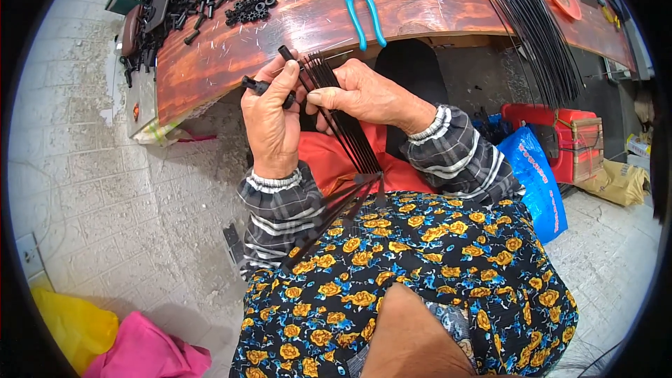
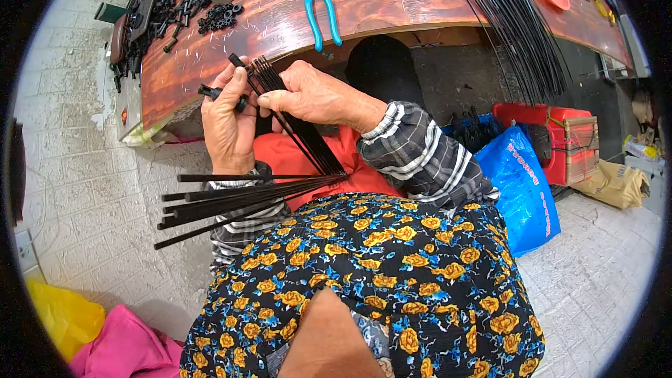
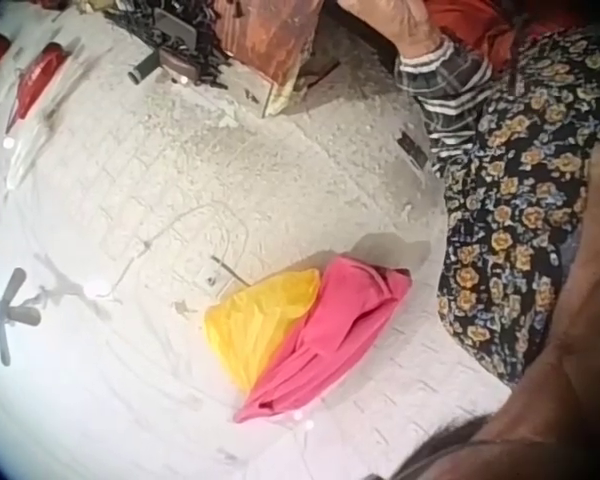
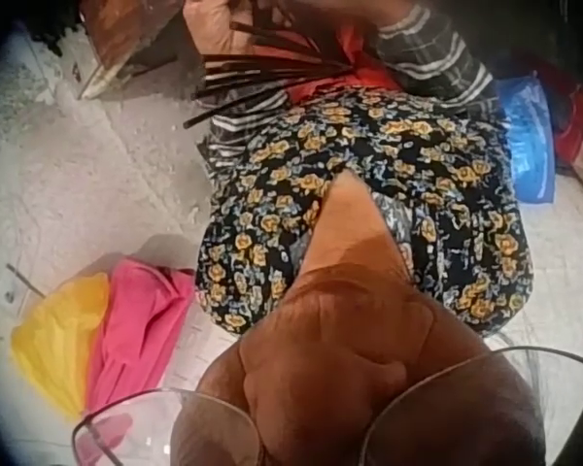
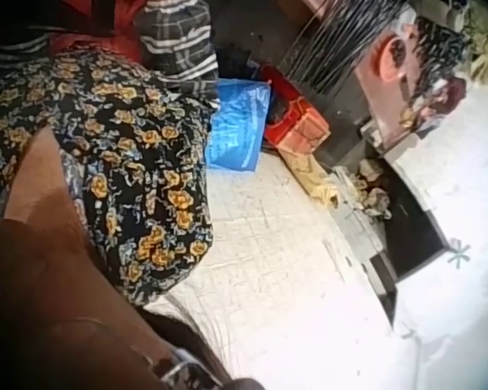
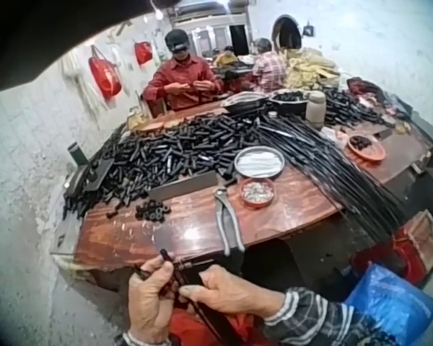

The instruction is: Assembling electronic wire harnesses by inserting wires into plastic connectors and securing them using pliers.

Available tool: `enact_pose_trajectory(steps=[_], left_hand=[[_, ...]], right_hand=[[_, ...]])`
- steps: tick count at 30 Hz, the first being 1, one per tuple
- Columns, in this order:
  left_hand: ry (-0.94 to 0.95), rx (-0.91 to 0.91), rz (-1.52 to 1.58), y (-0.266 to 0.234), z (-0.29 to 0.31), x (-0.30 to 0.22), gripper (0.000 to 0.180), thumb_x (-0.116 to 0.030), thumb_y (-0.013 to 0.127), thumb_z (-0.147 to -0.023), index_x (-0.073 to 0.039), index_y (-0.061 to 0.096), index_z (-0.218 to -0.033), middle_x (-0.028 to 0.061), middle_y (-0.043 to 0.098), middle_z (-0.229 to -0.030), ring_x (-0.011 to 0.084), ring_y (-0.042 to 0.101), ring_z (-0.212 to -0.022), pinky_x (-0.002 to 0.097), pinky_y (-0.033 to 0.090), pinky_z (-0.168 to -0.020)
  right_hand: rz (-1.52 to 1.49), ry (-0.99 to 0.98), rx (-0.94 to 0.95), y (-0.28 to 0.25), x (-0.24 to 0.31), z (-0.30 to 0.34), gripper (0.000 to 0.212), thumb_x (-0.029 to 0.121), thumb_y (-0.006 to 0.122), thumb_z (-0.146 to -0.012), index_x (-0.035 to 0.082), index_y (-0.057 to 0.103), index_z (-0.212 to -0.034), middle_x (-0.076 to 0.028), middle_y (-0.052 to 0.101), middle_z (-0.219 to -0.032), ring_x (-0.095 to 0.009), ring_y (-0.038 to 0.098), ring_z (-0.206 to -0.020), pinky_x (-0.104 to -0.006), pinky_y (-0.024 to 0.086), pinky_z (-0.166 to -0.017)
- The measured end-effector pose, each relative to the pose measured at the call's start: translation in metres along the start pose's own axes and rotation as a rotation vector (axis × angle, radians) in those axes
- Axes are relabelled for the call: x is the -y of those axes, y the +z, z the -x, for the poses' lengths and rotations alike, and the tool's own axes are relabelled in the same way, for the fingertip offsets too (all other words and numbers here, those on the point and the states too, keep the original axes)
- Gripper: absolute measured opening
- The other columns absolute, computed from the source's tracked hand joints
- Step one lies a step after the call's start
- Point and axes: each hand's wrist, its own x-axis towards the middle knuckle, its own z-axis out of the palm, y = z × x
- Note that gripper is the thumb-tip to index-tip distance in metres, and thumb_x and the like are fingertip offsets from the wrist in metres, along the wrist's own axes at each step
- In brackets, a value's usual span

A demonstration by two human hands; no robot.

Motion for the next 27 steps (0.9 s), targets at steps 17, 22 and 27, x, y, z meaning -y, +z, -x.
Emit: enact_pose_trajectory(steps=[17, 22, 27], left_hand=[[0.099, -0.164, -0.004, 0.016, 0.001, 0.017, 0.024, -0.006, 0.067, -0.086, 0.002, 0.063, -0.108, 0.0030, 0.065, -0.093, 0.0088, 0.059, -0.081, 0.0224, 0.044, -0.068], [0.106, -0.119, 0.034, 0.012, 0.008, 0.013, 0.023, -0.008, 0.066, -0.087, 0.001, 0.062, -0.108, 0.0023, 0.064, -0.094, 0.0090, 0.057, -0.084, 0.0239, 0.043, -0.071], [0.096, -0.085, 0.057, 0.014, 0.010, 0.014, 0.023, -0.008, 0.066, -0.087, 0.001, 0.062, -0.108, 0.0054, 0.064, -0.098, 0.0138, 0.059, -0.090, 0.0289, 0.045, -0.080]], right_hand=[[0.260, -0.277, -0.468, 0.007, 0.001, 0.003, 0.044, 0.016, 0.067, -0.084, 0.004, 0.038, -0.053, 0.006, 0.031, -0.052, -0.003, 0.027, -0.053, -0.0268, 0.023, -0.043], [0.167, -0.262, -0.483, 0.015, -0.003, 0.003, 0.040, 0.016, 0.067, -0.085, 0.004, 0.043, -0.055, 0.008, 0.035, -0.053, -0.002, 0.029, -0.053, -0.0254, 0.024, -0.043], [0.087, -0.311, -0.461, 0.012, -0.011, 0.003, 0.032, 0.018, 0.068, -0.086, 0.004, 0.054, -0.061, 0.009, 0.042, -0.056, -0.001, 0.033, -0.053, -0.0228, 0.026, -0.044]])
